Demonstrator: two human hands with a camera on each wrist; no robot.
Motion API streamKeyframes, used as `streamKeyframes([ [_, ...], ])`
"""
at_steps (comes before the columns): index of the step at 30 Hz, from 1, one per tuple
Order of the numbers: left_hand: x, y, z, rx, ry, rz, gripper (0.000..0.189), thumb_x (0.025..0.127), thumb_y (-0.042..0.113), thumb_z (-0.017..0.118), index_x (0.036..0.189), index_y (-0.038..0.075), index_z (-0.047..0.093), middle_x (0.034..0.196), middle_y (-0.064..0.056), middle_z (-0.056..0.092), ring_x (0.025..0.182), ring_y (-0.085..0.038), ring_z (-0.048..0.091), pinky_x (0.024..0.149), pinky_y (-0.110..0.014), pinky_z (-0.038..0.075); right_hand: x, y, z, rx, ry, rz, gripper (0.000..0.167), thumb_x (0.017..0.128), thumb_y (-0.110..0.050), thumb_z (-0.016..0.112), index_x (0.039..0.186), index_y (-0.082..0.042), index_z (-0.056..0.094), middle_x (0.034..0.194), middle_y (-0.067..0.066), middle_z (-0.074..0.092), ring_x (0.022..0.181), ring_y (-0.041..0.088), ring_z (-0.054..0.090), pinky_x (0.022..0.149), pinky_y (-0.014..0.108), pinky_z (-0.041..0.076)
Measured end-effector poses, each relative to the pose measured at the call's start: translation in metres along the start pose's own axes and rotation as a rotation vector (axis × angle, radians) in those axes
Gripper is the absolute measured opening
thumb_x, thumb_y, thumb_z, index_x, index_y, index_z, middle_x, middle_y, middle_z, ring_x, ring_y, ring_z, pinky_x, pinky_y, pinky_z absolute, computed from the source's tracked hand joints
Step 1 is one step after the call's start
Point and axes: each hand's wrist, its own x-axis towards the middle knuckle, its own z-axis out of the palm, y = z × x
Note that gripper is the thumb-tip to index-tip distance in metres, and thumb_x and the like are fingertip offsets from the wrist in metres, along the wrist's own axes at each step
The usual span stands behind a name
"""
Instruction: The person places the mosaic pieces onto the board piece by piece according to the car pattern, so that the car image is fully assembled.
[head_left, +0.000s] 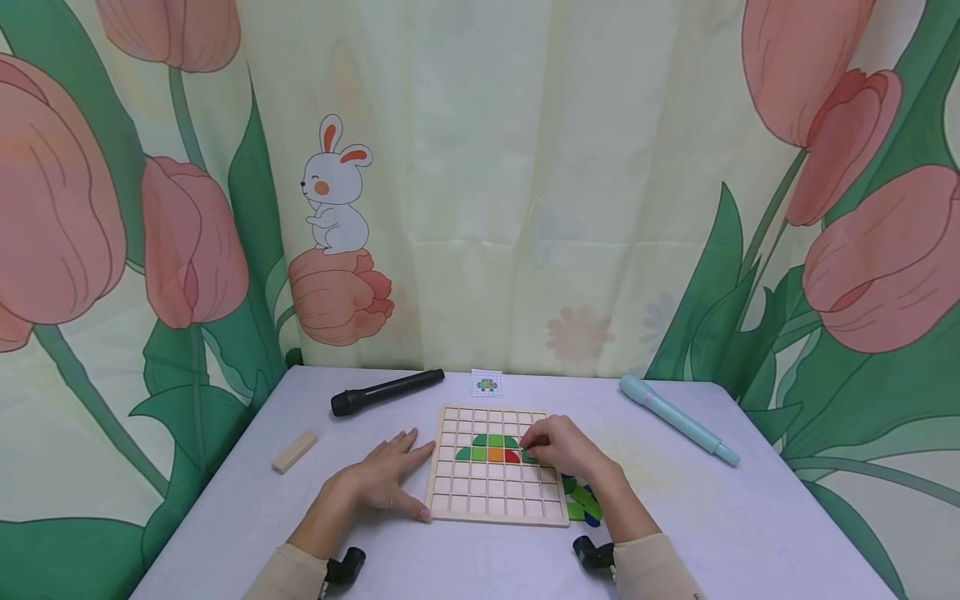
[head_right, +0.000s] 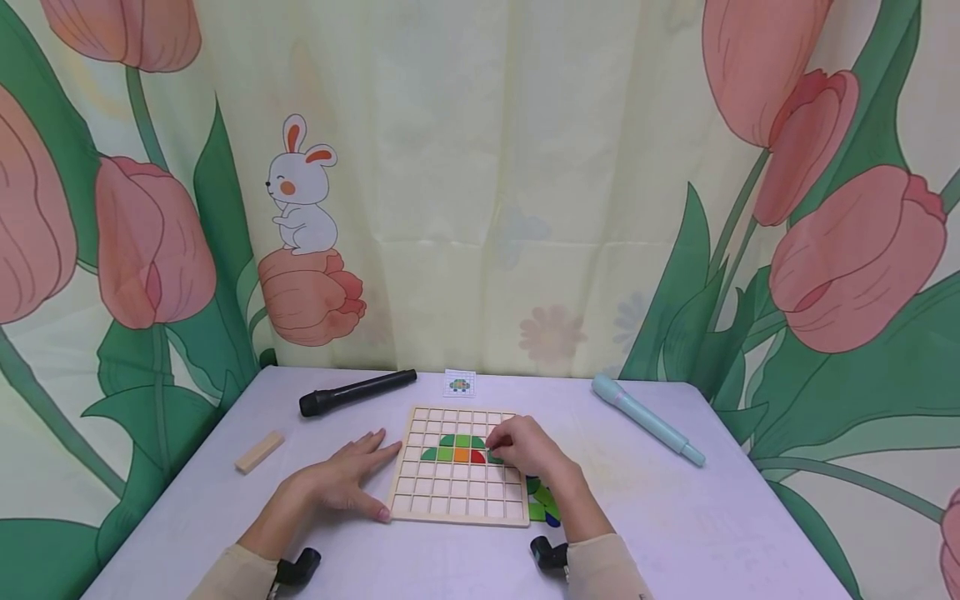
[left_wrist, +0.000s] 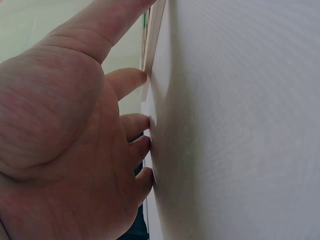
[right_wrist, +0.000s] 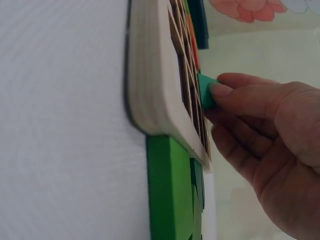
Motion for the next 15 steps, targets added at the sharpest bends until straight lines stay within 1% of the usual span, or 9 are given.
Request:
streamKeyframes([
  [4, 0.0, 0.0001, 0.0002, -0.001, 0.001, -0.006, 0.117, 0.066, 0.072, 0.086, 0.163, 0.027, 0.038, 0.174, -0.017, 0.019, 0.162, -0.038, 0.012, 0.13, -0.062, 0.014, -0.0002, 0.0017, 0.0012, 0.0, -0.005, 0.011, 0.018, 0.091, 0.0, 0.077, 0.104, -0.013, 0.08, 0.098, -0.003, 0.074, 0.088, 0.015, 0.063, 0.083, 0.032, 0.06],
  [10, 0.0003, -0.0004, 0.0013, 0.004, 0.0, -0.017, 0.118, 0.065, 0.072, 0.086, 0.163, 0.028, 0.038, 0.174, -0.016, 0.019, 0.162, -0.038, 0.012, 0.13, -0.062, 0.015, -0.0015, 0.0029, 0.0018, 0.0, -0.017, 0.019, 0.02, 0.089, -0.001, 0.079, 0.106, -0.012, 0.08, 0.102, -0.002, 0.073, 0.099, 0.016, 0.064, 0.091, 0.04, 0.061],
  [12, 0.0008, -0.0007, 0.0017, 0.006, 0.001, -0.015, 0.117, 0.066, 0.073, 0.086, 0.163, 0.028, 0.038, 0.174, -0.016, 0.02, 0.162, -0.037, 0.013, 0.13, -0.061, 0.015, -0.0018, 0.0034, 0.0018, 0.001, -0.016, 0.022, 0.02, 0.088, -0.001, 0.079, 0.105, -0.012, 0.081, 0.102, -0.001, 0.073, 0.099, 0.016, 0.063, 0.09, 0.039, 0.061],
  [15, 0.0009, -0.0012, 0.0019, 0.008, 0.002, -0.012, 0.117, 0.066, 0.073, 0.086, 0.162, 0.028, 0.038, 0.174, -0.016, 0.02, 0.162, -0.037, 0.013, 0.13, -0.061, 0.015, -0.0018, 0.0034, 0.0017, -0.002, -0.017, 0.03, 0.02, 0.088, -0.002, 0.08, 0.104, -0.014, 0.081, 0.101, -0.002, 0.073, 0.093, 0.016, 0.061, 0.086, 0.035, 0.06],
])
